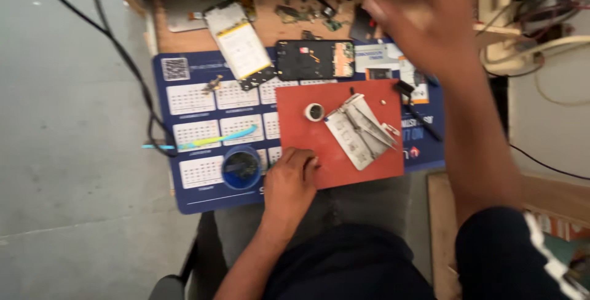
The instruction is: The person uses a soldering iron and tweezers to work on a small electronic component, likely a phone charging port. They repeatedly heat the component, apply flux, and adjust small parts with tweezers on a red mat.
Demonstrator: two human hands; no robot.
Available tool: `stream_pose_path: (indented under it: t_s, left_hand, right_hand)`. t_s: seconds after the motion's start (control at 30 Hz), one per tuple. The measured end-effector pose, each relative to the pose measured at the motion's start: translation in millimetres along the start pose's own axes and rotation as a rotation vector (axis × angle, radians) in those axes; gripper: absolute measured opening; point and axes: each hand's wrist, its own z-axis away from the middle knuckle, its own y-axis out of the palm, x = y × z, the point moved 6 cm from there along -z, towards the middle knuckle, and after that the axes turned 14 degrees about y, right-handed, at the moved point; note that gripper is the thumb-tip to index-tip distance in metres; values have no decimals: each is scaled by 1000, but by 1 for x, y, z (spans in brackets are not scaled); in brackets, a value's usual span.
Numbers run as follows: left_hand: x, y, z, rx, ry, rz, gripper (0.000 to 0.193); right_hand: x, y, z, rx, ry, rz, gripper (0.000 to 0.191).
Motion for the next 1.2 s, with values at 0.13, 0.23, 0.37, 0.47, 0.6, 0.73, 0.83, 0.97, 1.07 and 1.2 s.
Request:
stream_pose_path:
  t_s: [0.13,0.23,0.37,0.47,0.6,0.73,0.83,0.97,1.07,1.2]
  left_hand:
    - [10,11,5,68,-16,-87,7]
    - [13,14,3,60,12,-98,8]
    - [15,14,4,32,3,-139,10]
    - [12,11,8,-2,31,-144,15]
    - [8,2,13,-23,17,-199,15]
    - [18,4,8,32,-157,-168,12]
    - [22,5,3,33,-192,-105,9]
    - [21,4,3,9,-174,-77,6]
    - [23,5,3,-16,-189,-100,5]
    - [27,8,0,13,-195,-127,5]
  right_hand:
    - [-76,-14,125,-169,483,-178,23]
    - [-119,6,199,-197,795,153,19]
    - [-127,42,242,-131,667,444,30]
    - [-128,44,256,-165,623,405,12]
    - [-110,50,289,-170,881,-45,22]
    - [-29,107,295,39,656,-756,37]
    - [12,140,290,225,730,-352,71]
    - [42,142,265,256,642,54,79]
    - [55,138,258,400,598,241,77]
    - [57,132,259,542,574,319,81]
